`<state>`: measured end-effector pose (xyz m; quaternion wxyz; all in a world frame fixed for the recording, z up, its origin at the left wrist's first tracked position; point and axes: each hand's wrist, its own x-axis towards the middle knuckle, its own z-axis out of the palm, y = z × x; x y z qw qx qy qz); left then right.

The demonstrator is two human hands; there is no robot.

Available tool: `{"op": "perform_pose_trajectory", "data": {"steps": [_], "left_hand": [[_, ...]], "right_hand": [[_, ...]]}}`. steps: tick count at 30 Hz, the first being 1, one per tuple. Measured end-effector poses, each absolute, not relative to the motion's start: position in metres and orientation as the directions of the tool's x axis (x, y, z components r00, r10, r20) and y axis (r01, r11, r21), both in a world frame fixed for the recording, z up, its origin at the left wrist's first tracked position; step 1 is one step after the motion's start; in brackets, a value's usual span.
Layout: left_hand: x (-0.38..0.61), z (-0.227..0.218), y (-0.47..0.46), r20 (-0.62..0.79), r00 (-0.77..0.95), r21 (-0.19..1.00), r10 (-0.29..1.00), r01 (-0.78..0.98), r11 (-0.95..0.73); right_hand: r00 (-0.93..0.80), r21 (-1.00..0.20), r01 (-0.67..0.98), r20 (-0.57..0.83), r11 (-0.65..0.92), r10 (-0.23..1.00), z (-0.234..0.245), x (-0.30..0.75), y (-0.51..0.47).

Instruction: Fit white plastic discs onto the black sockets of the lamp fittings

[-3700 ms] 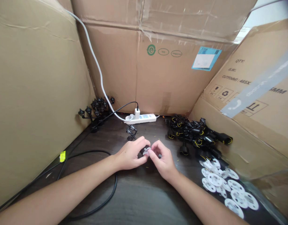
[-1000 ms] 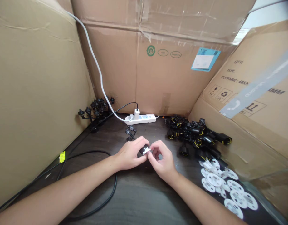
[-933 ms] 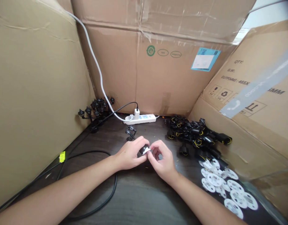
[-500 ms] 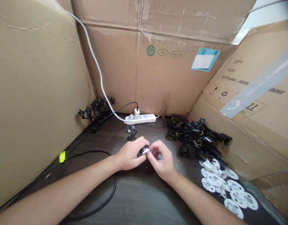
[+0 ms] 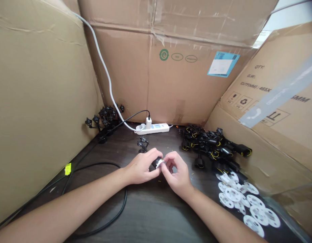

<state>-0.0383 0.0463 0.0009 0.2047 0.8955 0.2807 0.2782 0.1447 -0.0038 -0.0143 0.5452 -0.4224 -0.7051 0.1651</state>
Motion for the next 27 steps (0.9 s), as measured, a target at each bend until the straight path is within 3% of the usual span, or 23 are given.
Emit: {"op": "perform_pose_trajectory", "data": {"steps": [16,23,27], "left_hand": [[-0.038,0.001,0.047,0.393,0.669,0.539,0.631,0.388,-0.748],[-0.038,0.001,0.044,0.404,0.672,0.522,0.621,0.388,-0.760],[-0.038,0.001,0.044,0.399,0.678,0.525,0.617,0.383,-0.760]], "right_hand": [[-0.064,-0.676,0.394,0.656,0.623,0.752,-0.007,0.144,-0.006],[0.003,-0.760,0.340,0.590,0.554,0.808,-0.017,0.143,-0.004],[-0.028,-0.738,0.373,0.597,0.562,0.802,-0.015,0.144,-0.004]]}}
